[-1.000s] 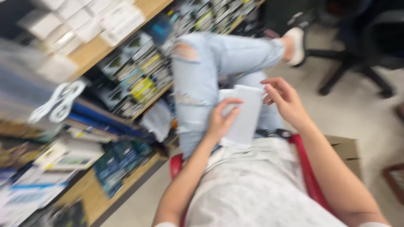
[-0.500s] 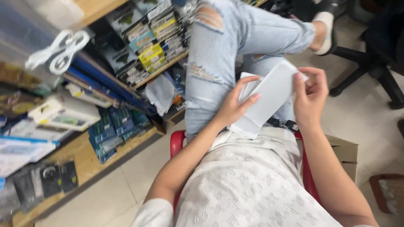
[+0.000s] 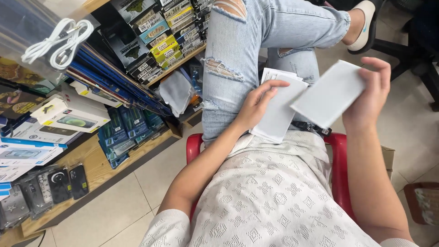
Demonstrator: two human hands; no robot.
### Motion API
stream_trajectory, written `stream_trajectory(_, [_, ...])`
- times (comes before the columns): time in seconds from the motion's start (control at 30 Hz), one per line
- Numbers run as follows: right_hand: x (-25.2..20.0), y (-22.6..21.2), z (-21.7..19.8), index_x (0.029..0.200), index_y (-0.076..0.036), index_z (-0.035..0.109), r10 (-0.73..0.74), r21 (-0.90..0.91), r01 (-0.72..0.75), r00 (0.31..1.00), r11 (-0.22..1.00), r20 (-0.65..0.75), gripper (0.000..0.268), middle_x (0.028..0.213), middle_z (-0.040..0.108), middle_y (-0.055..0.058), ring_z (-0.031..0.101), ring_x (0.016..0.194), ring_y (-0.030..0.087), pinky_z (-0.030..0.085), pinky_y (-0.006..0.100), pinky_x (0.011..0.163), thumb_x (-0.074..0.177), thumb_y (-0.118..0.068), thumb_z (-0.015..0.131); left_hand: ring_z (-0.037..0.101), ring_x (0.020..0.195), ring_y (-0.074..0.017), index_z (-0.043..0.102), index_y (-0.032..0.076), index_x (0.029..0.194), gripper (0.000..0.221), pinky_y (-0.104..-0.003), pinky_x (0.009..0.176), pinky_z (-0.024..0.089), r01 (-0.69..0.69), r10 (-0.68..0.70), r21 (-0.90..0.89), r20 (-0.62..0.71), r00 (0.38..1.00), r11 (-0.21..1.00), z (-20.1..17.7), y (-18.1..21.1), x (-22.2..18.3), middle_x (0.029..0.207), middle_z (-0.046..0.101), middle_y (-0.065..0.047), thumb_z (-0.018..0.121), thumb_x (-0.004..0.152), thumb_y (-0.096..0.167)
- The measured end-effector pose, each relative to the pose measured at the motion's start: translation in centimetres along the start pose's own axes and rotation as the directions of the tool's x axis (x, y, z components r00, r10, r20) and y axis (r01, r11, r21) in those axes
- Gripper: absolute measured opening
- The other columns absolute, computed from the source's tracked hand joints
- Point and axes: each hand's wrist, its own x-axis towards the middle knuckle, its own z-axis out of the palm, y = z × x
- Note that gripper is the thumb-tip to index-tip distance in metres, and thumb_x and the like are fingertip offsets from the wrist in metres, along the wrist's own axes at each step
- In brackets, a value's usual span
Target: A person is seen organizing and placing phone screen protectors into white protective sleeves while sitting in a shop.
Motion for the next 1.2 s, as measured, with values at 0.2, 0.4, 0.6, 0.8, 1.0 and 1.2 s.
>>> stream_trajectory(0.2, [0.7,1.9,-0.5,0.079,-0.020,0.064,0.219,0.166,-0.226,0.974,0.960,0.055,0.006,0.086,0.055,-0.006,0.054,0.082,0.011,0.044,0.023,0.074,0.082,-0.023,0.060,0.054,0.134,-0.0193,0.060,0.009,0.133,0.036,-0.032,0.117,0.036,0.025,-0.025,-0.016,0.032,0.999,1.000,-0.1,0.1,-0.2,0.138,0.062,-0.006,0.038,0.104,0.015])
stream_trajectory(0.4, [-0.2,1.9,0.3,0.116,-0.021,0.059,0.067,-0.109,-0.034,0.947,0.993,0.315,0.023,0.105,0.053,-0.004,0.051,0.089,0.007,0.040,0.019,0.072,0.095,-0.015,0.056,0.044,0.147,-0.0192,0.048,0.012,0.146,0.039,-0.036,0.129,0.028,-0.056,0.056,-0.029,-0.010,0.998,0.998,-0.2,-0.5,-0.1,0.151,0.051,-0.005,0.049,0.109,0.022])
stream_trajectory(0.6, [-1.8,1.1,1.1,0.118,-0.011,0.063,0.240,-0.403,0.006,0.794,0.915,0.558,0.023,0.109,0.068,-0.002,0.064,0.097,0.010,0.052,0.024,0.081,0.103,-0.029,0.061,0.037,0.153,-0.0177,0.042,0.018,0.152,0.056,-0.037,0.133,0.022,-0.055,0.053,-0.022,-0.083,0.995,0.998,0.1,0.3,-0.3,0.159,0.043,-0.002,0.065,0.102,0.028])
stream_trajectory(0.8, [1.3,5.1,-0.9,0.120,-0.014,0.068,0.056,-0.232,0.033,0.929,0.972,0.366,0.019,0.107,0.069,-0.008,0.063,0.093,0.002,0.051,0.018,0.081,0.107,-0.027,0.063,0.026,0.158,-0.0198,0.035,0.010,0.155,0.048,-0.039,0.136,0.015,-0.071,0.060,-0.081,-0.133,0.989,0.994,0.1,-1.0,-0.2,0.164,0.035,-0.007,0.045,0.110,0.020])
stream_trajectory(1.0, [-0.2,0.9,0.5,0.109,-0.025,0.063,0.344,-0.116,-0.359,0.929,0.926,-0.134,0.037,0.096,0.057,-0.015,0.059,0.086,0.000,0.050,0.017,0.077,0.083,-0.051,0.067,0.034,0.154,-0.0214,0.036,0.012,0.154,0.048,-0.038,0.132,0.024,-0.057,0.053,-0.027,-0.123,0.991,0.998,0.0,-1.0,0.0,0.162,0.039,-0.008,0.046,0.111,0.030])
stream_trajectory(1.2, [-0.2,5.0,0.6,0.105,-0.024,0.067,0.179,-0.169,-0.140,0.955,0.975,0.236,0.018,0.097,0.064,-0.016,0.058,0.088,-0.002,0.044,0.014,0.081,0.100,-0.041,0.065,0.039,0.152,-0.0209,0.037,0.013,0.154,0.055,-0.036,0.133,0.027,-0.112,0.115,0.032,-0.131,0.985,0.993,0.1,-0.1,-0.1,0.160,0.042,-0.006,0.058,0.107,0.032])
